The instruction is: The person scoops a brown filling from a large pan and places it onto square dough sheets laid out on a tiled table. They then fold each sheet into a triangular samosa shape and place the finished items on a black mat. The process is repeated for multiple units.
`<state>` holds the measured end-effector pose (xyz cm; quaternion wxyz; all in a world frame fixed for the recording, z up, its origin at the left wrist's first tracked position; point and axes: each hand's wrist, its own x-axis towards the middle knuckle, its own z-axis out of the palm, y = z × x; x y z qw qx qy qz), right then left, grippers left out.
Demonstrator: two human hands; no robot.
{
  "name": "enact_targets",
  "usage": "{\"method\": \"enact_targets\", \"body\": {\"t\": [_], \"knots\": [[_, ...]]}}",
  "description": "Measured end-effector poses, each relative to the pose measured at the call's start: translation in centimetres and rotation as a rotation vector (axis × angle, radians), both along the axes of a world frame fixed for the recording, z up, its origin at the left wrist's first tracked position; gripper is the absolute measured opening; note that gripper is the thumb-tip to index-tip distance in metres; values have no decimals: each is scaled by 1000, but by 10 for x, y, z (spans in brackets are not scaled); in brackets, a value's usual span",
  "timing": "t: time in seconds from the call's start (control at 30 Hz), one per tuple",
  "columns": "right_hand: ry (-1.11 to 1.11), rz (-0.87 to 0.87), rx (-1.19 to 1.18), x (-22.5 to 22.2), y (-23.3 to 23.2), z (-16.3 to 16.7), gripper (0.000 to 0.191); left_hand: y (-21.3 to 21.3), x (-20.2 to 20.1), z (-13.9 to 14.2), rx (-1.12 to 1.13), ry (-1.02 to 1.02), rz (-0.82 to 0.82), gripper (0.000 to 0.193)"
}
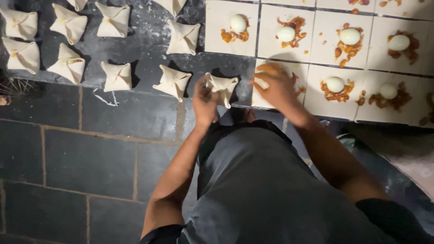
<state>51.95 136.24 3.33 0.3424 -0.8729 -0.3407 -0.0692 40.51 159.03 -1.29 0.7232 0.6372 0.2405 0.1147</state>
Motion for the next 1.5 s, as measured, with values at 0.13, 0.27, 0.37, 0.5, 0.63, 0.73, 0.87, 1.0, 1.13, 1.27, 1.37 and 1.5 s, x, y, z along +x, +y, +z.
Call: {"method": "enact_targets", "body": {"t": [0.13, 0.27, 0.37, 0.5, 0.63, 0.73, 0.87, 1.0, 1.13, 1.27, 1.37, 1.5], "knots": [[-9, -249, -91, 37, -85, 1, 21, 7, 8, -9, -242, -110, 86, 54], [0, -132, -130, 68, -108, -12, 35, -2, 2, 9, 287, 14, -1, 45], [75, -68, -132, 65, -109, -17, 37, -20, -7, 34, 993, -34, -131, 41], [166, -177, 5, 50, -125, -8, 28, -50, -2, 52, 1347, -250, -615, 33], [140, -208, -137, 46, -133, -3, 21, -67, 12, 42, 1483, -413, -786, 41], [-59, -191, -261, 47, -123, -5, 23, -64, 18, 33, 1483, -468, -829, 40], [129, -207, -275, 50, -113, -4, 7, -83, 34, 27, 1238, -424, -763, 36], [433, -191, -63, 44, -114, -1, 14, -111, 67, 21, 920, -496, -623, 40], [393, -282, -13, 34, -121, -2, 34, -114, 85, 19, 834, -430, -761, 31], [111, -206, -164, 29, -123, -10, 17, -105, 91, 19, 788, -465, -831, 24], [386, -134, -33, 25, -124, -18, 19, -97, 90, 21, 734, -459, -874, 22], [528, -192, 97, 21, -124, -28, 22, -98, 85, 26, 666, -448, -779, 20]]}}
